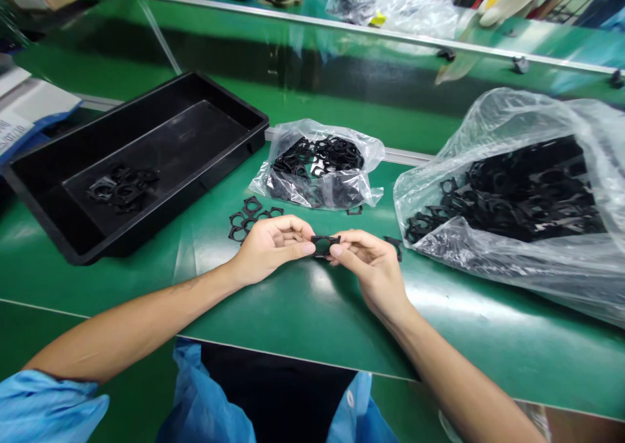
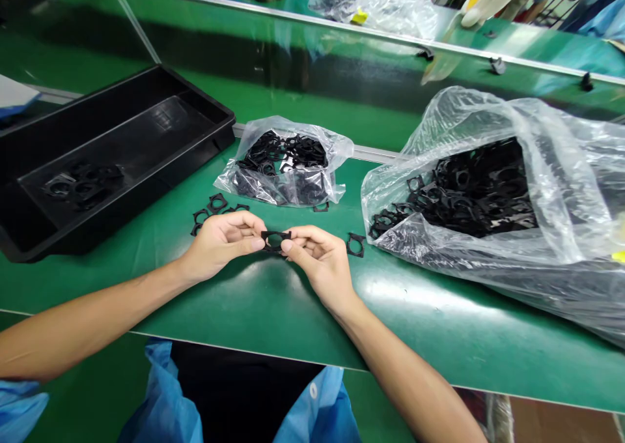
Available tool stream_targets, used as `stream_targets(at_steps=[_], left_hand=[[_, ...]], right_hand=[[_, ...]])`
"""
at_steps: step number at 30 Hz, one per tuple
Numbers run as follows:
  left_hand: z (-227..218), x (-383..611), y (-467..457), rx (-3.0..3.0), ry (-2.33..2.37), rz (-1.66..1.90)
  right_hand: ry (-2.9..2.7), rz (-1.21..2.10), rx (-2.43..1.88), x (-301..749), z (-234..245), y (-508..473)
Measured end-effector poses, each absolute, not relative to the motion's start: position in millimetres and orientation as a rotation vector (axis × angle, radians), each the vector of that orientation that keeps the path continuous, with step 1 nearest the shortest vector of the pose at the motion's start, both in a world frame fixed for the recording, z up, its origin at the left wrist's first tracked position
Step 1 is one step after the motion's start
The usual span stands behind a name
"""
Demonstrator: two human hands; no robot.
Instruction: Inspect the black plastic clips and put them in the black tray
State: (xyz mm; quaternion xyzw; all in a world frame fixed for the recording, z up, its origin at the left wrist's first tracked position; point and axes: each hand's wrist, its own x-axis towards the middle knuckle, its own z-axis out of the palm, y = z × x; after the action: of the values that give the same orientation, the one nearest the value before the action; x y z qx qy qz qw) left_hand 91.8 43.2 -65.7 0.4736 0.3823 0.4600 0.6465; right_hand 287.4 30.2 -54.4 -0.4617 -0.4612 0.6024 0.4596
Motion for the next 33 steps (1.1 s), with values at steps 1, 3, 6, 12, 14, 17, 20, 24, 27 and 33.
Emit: stream_targets(at_steps=[1,3,6,12,14,17,20,24,27,33], left_hand=[[-65.9,91.7,43.2,1.08,0.87,1.044],[-66.6,91.4,43.5,1.086,0.872,1.04],[-67.9,90.4,44.0,1.092,0.866,1.038],[-68.5,88.2,45.3,1.093,0.844,1.046],[-67.8,87.7,46.5,1.078,0.816,1.04],[-65.5,87.7,48.7,1.039,0.812,0.993],[-62.9,87.8,50.1,1.036,0.809,0.905],[-61.1,86.1,50.6,1.046,0.804,0.797],[-61.3,84.3,50.9,1.058,0.816,0.759],[-62.9,83.3,50.6,1.073,0.808,0.725]], right_hand=[[-1.132,1.487,-1.131,287.5,-54.7,30.2],[-1.134,1.486,-1.129,287.3,-55.0,29.8],[-1.139,1.484,-1.146,286.6,-54.6,29.2],[-1.128,1.49,-1.133,285.5,-52.5,30.8],[-1.139,1.473,-1.154,285.7,-51.4,31.3],[-1.184,1.474,-1.153,286.2,-49.2,30.9],[-1.273,1.506,-1.133,286.3,-46.5,29.7],[-1.338,1.496,-1.118,285.9,-44.4,28.6],[-1.348,1.481,-1.127,285.2,-44.1,28.2],[-1.286,1.569,-1.16,284.2,-44.4,27.7]])
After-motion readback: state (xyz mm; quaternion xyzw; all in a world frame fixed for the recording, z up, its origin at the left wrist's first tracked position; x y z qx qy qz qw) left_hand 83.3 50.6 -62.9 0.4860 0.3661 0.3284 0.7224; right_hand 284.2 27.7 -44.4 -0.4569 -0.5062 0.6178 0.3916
